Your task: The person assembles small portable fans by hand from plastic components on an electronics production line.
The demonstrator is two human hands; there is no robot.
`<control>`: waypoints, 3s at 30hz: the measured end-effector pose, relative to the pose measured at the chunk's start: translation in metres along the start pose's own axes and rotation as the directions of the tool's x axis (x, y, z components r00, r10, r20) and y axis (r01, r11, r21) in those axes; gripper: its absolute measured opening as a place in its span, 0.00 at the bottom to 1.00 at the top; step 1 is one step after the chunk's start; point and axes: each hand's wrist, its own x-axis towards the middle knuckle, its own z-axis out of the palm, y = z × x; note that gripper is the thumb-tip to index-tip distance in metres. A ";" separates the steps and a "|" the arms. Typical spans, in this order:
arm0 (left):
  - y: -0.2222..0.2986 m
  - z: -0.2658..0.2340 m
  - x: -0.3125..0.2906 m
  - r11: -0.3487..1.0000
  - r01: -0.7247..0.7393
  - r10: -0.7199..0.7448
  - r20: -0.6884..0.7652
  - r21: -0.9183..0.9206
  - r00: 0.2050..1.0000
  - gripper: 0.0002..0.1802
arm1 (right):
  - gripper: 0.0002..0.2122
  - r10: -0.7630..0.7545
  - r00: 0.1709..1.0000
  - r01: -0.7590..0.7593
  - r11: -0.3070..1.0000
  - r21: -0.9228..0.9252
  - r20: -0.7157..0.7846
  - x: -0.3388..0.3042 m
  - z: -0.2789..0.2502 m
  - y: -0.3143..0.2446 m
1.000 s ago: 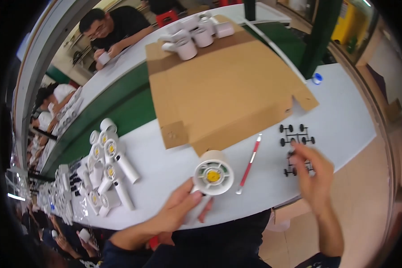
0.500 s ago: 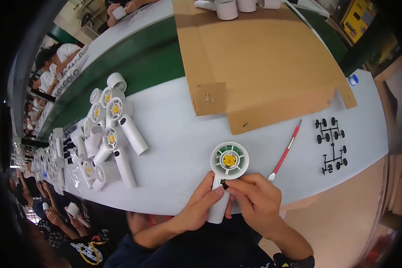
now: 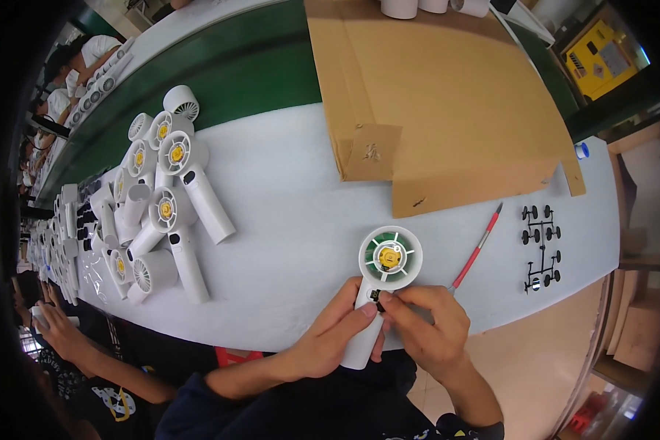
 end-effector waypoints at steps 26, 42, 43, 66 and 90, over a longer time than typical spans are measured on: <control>0.003 0.001 0.001 0.995 0.031 -0.034 0.037 0.095 0.999 0.17 | 0.14 -0.066 0.993 0.062 0.997 -0.047 -0.094 -0.003 0.009 0.001; 0.005 0.000 0.003 0.982 0.025 -0.029 0.017 0.185 0.999 0.17 | 0.10 0.288 0.957 -0.287 0.920 0.265 0.035 0.010 -0.002 -0.003; 0.004 0.000 0.004 0.977 0.019 -0.024 0.021 0.213 0.999 0.18 | 0.09 0.405 0.913 -0.391 0.838 0.381 0.046 0.010 -0.003 -0.003; 0.002 -0.009 0.001 0.995 0.009 0.001 0.097 -0.097 0.995 0.21 | 0.04 0.887 0.304 -0.951 0.262 0.164 0.347 0.016 -0.073 0.052; 0.010 -0.005 0.004 0.998 0.052 -0.049 0.078 -0.045 0.996 0.19 | 0.08 0.310 0.950 -0.271 0.771 0.576 0.032 0.022 -0.012 -0.019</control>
